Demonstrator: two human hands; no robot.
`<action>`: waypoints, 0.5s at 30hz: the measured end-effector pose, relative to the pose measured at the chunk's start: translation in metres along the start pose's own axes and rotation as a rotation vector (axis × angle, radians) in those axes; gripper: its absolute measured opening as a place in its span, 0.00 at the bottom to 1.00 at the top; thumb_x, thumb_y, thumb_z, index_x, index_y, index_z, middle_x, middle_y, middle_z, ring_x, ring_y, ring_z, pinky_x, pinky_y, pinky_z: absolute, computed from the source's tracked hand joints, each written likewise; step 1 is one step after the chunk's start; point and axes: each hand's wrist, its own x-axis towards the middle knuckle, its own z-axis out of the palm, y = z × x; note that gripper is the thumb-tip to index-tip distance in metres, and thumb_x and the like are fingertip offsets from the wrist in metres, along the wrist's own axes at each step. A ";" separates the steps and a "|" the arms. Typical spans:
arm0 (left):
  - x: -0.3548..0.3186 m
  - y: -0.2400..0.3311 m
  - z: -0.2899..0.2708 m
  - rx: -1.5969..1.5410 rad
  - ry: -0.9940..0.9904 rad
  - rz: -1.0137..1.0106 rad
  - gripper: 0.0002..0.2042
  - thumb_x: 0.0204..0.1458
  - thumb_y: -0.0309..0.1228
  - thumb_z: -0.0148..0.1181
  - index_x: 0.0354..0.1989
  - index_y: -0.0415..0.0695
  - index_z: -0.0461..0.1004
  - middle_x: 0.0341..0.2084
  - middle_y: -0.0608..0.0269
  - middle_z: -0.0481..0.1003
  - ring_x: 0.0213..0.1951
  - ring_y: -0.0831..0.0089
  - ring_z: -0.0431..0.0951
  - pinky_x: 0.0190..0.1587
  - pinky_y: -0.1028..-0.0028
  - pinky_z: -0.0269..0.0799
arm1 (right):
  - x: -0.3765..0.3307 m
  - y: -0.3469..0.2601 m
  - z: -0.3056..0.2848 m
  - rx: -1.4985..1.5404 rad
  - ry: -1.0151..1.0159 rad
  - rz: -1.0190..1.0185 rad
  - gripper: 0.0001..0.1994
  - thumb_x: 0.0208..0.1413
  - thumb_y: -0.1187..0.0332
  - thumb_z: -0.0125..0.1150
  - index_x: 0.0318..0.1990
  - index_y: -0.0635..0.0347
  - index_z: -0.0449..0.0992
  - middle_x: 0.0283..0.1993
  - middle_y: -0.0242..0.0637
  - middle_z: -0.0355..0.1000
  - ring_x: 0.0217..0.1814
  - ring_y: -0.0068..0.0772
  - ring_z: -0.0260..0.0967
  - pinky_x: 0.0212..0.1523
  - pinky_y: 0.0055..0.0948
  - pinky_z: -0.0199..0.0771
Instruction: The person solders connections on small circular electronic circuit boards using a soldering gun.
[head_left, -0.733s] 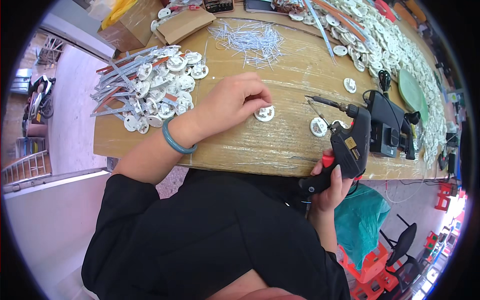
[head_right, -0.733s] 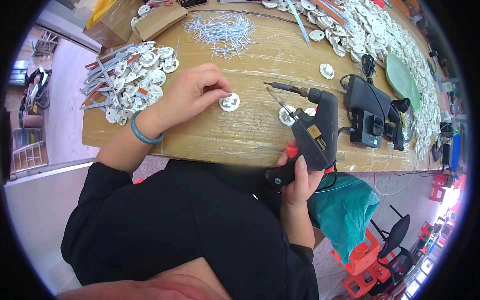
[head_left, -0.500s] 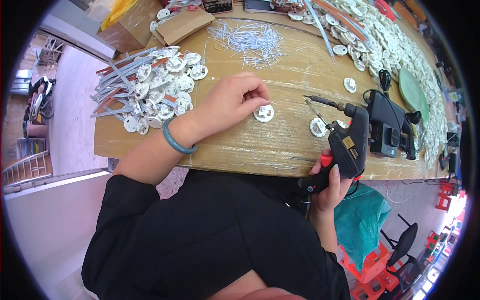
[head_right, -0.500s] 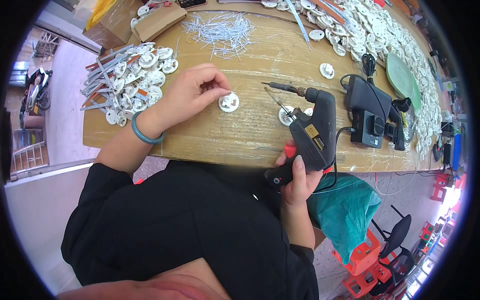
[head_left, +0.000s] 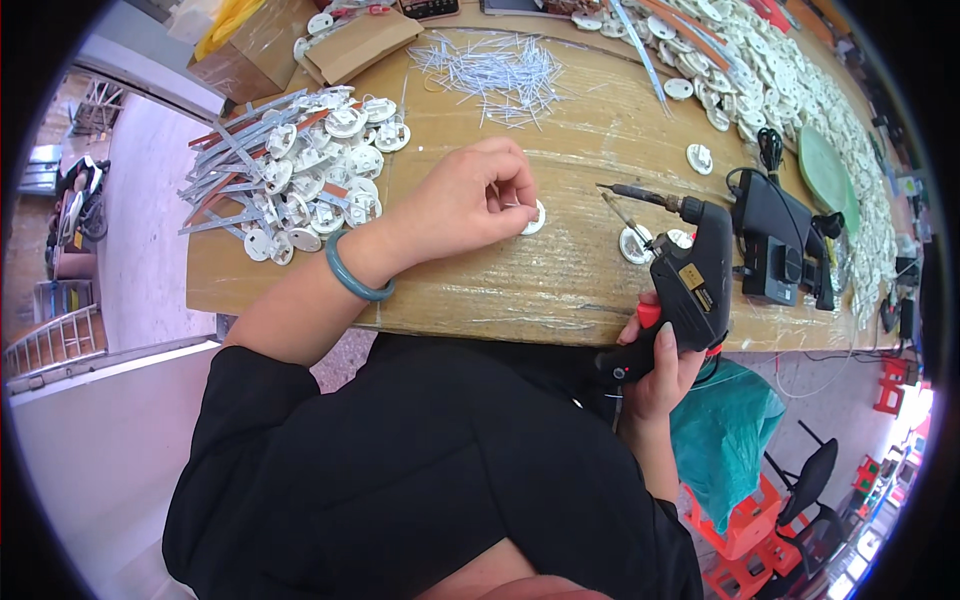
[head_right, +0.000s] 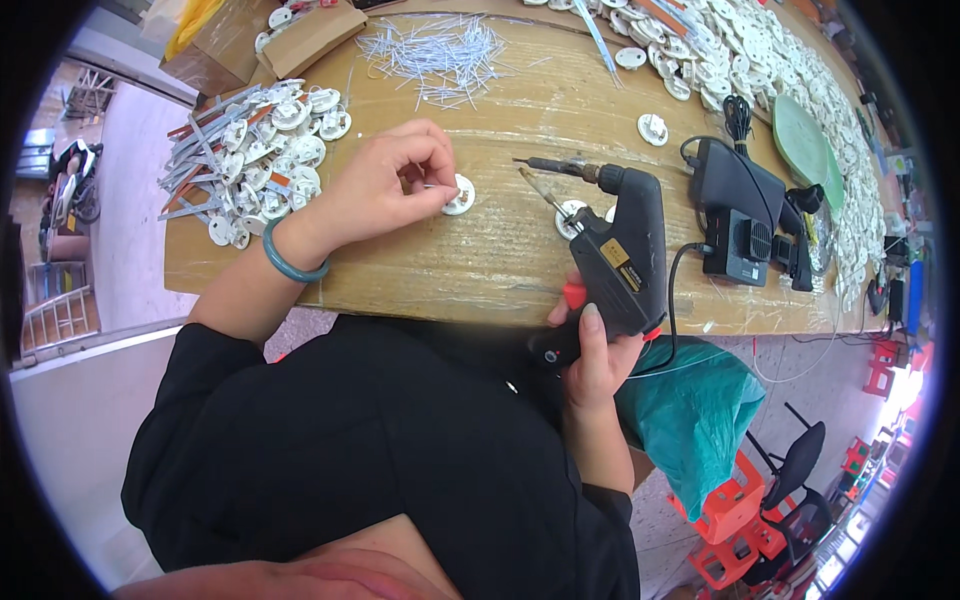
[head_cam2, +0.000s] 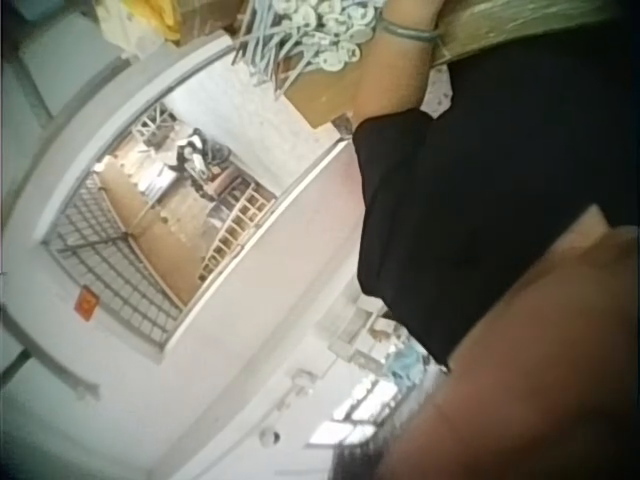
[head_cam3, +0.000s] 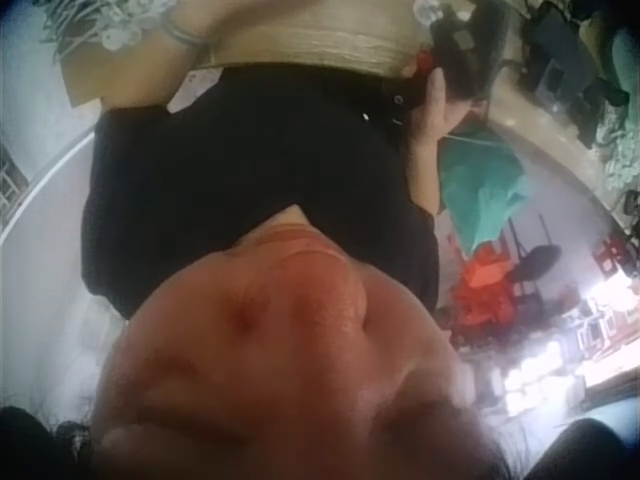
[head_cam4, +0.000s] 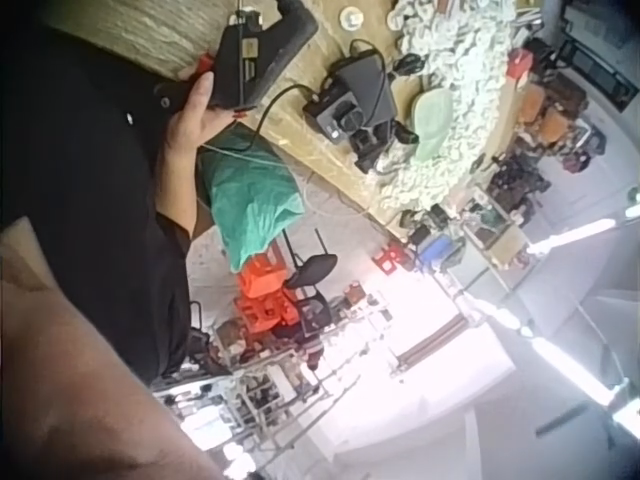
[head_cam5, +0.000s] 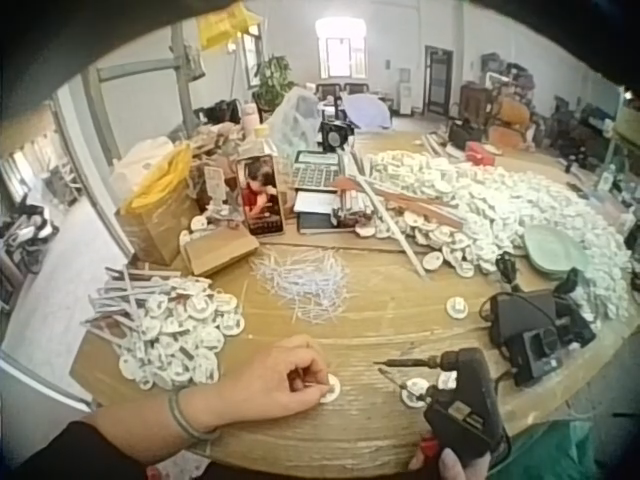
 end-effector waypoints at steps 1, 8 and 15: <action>0.000 -0.001 0.000 0.021 0.013 0.016 0.04 0.50 0.23 0.63 0.27 0.39 0.72 0.34 0.67 0.71 0.31 0.82 0.71 0.31 0.81 0.69 | -0.001 -0.001 0.000 0.026 0.009 0.021 0.20 0.62 0.71 0.51 0.59 0.73 0.64 0.50 0.55 0.72 0.33 0.34 0.71 0.35 0.31 0.74; 0.004 0.000 0.005 0.137 0.029 0.055 0.04 0.48 0.22 0.60 0.26 0.38 0.70 0.32 0.65 0.71 0.28 0.81 0.71 0.29 0.81 0.68 | -0.012 -0.011 0.005 -0.153 -0.056 0.179 0.14 0.62 0.73 0.52 0.52 0.73 0.71 0.50 0.52 0.74 0.35 0.32 0.72 0.37 0.29 0.74; 0.007 0.001 0.010 0.212 0.024 0.039 0.05 0.47 0.22 0.59 0.26 0.38 0.68 0.31 0.65 0.71 0.26 0.82 0.69 0.27 0.80 0.67 | -0.010 -0.006 0.010 -0.133 -0.057 0.213 0.21 0.60 0.78 0.58 0.59 0.68 0.61 0.45 0.40 0.73 0.36 0.23 0.71 0.38 0.22 0.72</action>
